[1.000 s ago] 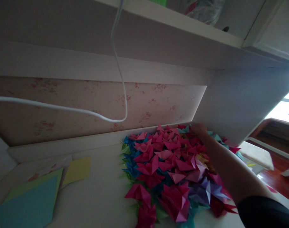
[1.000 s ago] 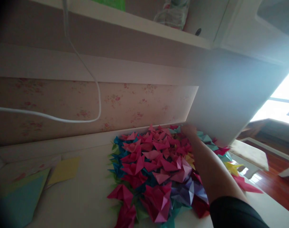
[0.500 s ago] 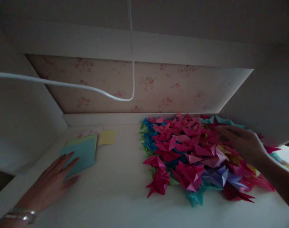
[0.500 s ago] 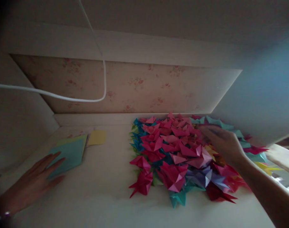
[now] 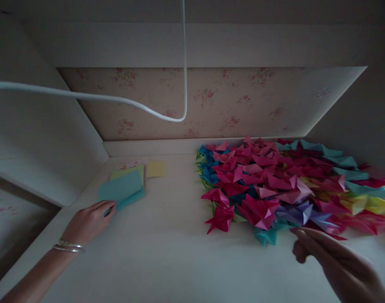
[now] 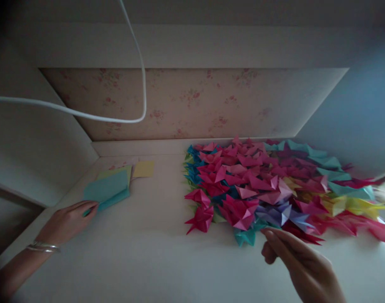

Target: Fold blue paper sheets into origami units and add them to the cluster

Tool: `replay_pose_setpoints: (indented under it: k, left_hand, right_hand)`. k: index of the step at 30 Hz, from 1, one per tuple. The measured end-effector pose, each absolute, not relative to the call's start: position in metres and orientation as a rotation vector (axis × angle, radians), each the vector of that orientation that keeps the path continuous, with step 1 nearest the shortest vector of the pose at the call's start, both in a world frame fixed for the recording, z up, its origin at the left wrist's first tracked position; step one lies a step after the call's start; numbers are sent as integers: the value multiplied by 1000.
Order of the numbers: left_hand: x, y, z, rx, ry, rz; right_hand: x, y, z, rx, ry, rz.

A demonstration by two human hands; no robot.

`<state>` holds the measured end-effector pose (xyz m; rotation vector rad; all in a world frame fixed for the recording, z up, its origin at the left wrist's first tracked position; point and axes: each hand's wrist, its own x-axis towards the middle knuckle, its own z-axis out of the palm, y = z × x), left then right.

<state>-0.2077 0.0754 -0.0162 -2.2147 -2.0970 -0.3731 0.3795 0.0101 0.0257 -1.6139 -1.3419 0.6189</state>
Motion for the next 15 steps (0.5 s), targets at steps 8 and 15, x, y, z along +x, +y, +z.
replay_pose_setpoints:
  k: [8,15]
  left_hand:
    - [-189,68,2,-2106,-2113,-563]
    - [-158,59,9,-1795,-2177,-901]
  right_hand:
    - [312,-3,16,-1526,-1350,916]
    - [260,2,11,-1319,-1561,1146]
